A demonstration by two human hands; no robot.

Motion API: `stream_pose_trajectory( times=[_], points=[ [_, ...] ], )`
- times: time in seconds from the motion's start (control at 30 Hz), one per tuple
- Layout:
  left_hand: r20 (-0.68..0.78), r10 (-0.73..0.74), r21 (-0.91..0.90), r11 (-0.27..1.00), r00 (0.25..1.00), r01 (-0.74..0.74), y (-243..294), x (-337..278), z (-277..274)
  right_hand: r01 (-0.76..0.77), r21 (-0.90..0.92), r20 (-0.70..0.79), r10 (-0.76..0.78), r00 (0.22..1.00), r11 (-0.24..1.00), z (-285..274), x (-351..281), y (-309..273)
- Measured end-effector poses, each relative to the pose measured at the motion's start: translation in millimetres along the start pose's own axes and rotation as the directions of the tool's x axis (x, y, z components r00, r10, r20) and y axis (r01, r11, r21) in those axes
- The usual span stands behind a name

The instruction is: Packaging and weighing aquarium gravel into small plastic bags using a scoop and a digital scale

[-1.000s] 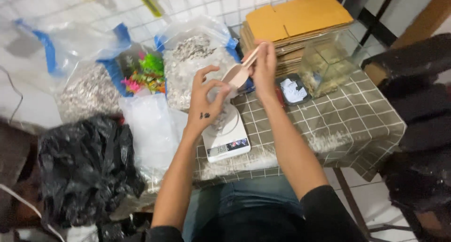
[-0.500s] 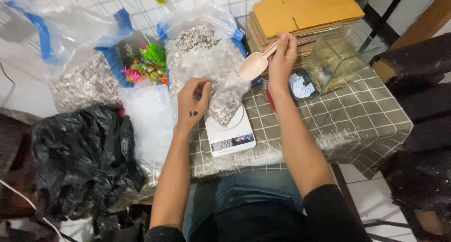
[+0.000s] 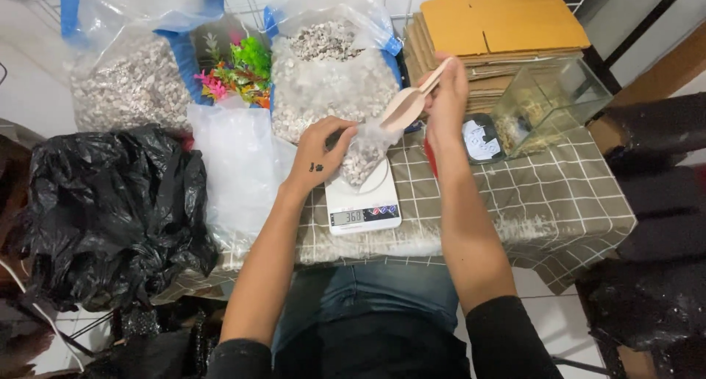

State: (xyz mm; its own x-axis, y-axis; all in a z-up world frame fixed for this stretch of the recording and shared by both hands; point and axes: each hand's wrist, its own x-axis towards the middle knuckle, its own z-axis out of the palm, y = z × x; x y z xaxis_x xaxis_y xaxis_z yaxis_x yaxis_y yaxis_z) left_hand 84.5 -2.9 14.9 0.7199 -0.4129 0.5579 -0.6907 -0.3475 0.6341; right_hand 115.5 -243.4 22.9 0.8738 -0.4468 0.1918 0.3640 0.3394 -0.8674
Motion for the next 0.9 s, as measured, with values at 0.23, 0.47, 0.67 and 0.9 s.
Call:
stream_pose_trajectory(
  times=[0.23, 0.47, 0.67, 0.9],
  points=[
    [-0.115, -0.093, -0.102, 0.991, 0.989, 0.081, 23.0, -1.2, -1.6, 0.047, -0.021, 0.072, -0.046, 0.996, 0.999, 4.6, 1.6, 24.5],
    [-0.118, 0.027, 0.108, 0.994, 0.993, -0.014, 36.5, 29.6, 7.6, 0.211, -0.062, -0.206, -0.22, 0.954, 0.975, -15.7, 23.8, 39.0],
    [0.024, -0.254, 0.223, 0.944, 0.967, 0.243, 37.4, 56.2, 10.5, 0.303, -0.11, -0.333, -0.322, 0.886, 0.947, -30.7, 36.4, 55.8],
    [0.235, -0.432, 0.192, 0.899, 0.871, 0.394, 17.3, 77.9, 23.4, 0.325, -0.231, -0.388, -0.393, 0.833, 0.917, -22.8, 19.0, 29.4]
  ],
)
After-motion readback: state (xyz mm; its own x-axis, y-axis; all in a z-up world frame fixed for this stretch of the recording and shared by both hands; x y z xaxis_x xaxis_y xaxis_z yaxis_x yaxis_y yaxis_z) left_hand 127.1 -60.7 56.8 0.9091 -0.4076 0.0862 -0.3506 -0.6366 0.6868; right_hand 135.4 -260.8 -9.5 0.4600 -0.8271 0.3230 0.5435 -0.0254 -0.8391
